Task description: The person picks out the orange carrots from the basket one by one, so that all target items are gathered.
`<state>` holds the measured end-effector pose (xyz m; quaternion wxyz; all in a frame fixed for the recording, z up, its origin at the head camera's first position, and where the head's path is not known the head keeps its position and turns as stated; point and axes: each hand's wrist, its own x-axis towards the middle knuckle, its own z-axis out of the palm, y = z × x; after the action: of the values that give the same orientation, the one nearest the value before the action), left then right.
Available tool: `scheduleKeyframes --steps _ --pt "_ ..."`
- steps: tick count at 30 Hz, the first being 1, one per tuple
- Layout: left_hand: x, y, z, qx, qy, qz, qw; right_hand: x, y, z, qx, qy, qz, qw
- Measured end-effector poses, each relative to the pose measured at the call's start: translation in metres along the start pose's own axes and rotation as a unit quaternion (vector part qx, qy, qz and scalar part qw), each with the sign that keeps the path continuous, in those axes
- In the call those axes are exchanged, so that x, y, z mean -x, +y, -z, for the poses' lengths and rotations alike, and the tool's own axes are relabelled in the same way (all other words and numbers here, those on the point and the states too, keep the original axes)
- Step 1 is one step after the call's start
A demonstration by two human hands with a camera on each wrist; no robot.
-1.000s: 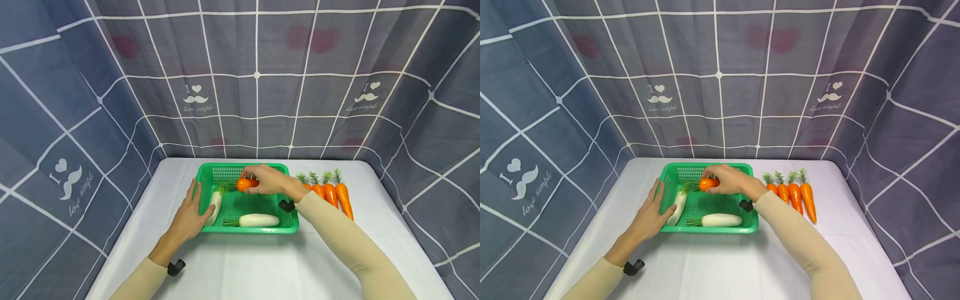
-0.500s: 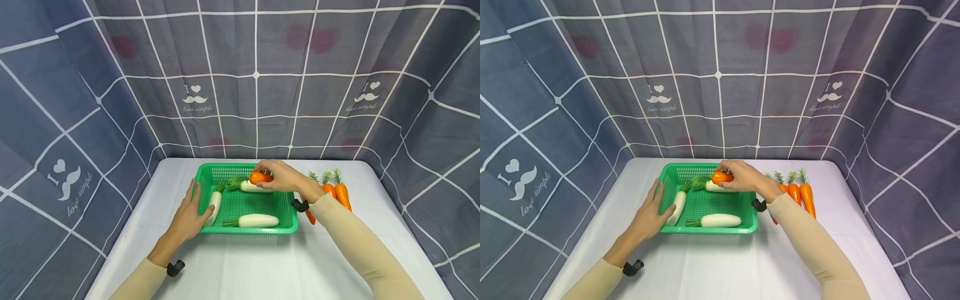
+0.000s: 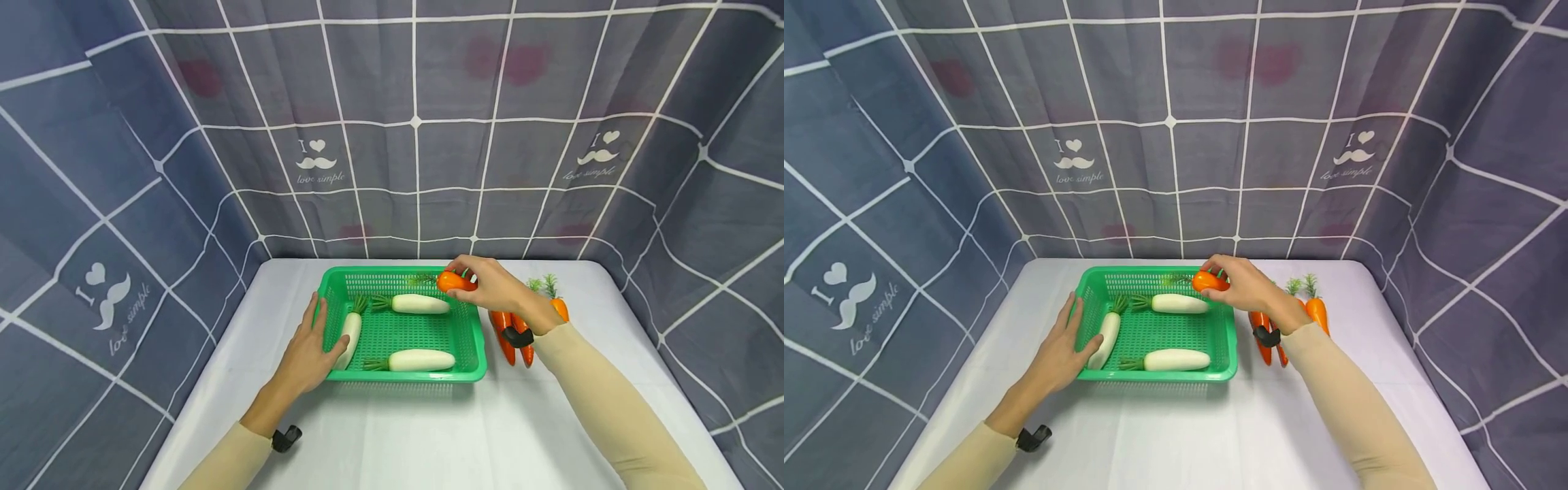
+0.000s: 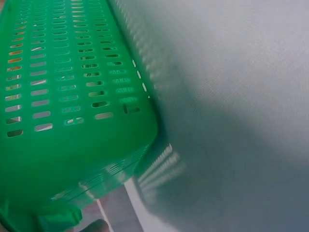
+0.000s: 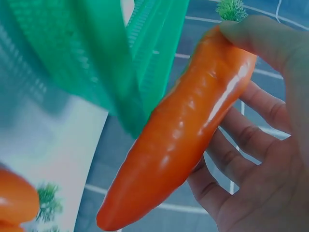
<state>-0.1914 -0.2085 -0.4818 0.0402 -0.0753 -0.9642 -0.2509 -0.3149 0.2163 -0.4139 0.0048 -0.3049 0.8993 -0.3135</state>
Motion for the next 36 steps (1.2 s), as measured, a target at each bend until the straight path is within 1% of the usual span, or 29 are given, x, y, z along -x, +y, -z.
scheduleKeyframes --steps 6,11,18,26,36 --pt "0.002 -0.001 -0.001 0.005 0.0 0.003 1.0 0.017 0.015 0.009 0.002 0.019 -0.032 0.999" --pt "0.001 -0.001 -0.001 0.001 0.0 0.003 1.0 0.031 0.027 0.018 0.02 0.03 -0.063 0.997" --pt "0.0 0.0 0.0 0.001 -0.003 0.006 1.0 0.05 0.045 0.026 0.043 0.053 -0.091 0.994" --pt "-0.001 0.001 0.002 0.002 -0.004 0.007 1.0 0.074 0.067 0.033 0.034 0.077 -0.13 0.988" --pt "-0.001 -0.001 0.0 0.005 -0.003 0.006 1.0 0.102 0.09 0.043 0.029 0.116 -0.176 0.977"
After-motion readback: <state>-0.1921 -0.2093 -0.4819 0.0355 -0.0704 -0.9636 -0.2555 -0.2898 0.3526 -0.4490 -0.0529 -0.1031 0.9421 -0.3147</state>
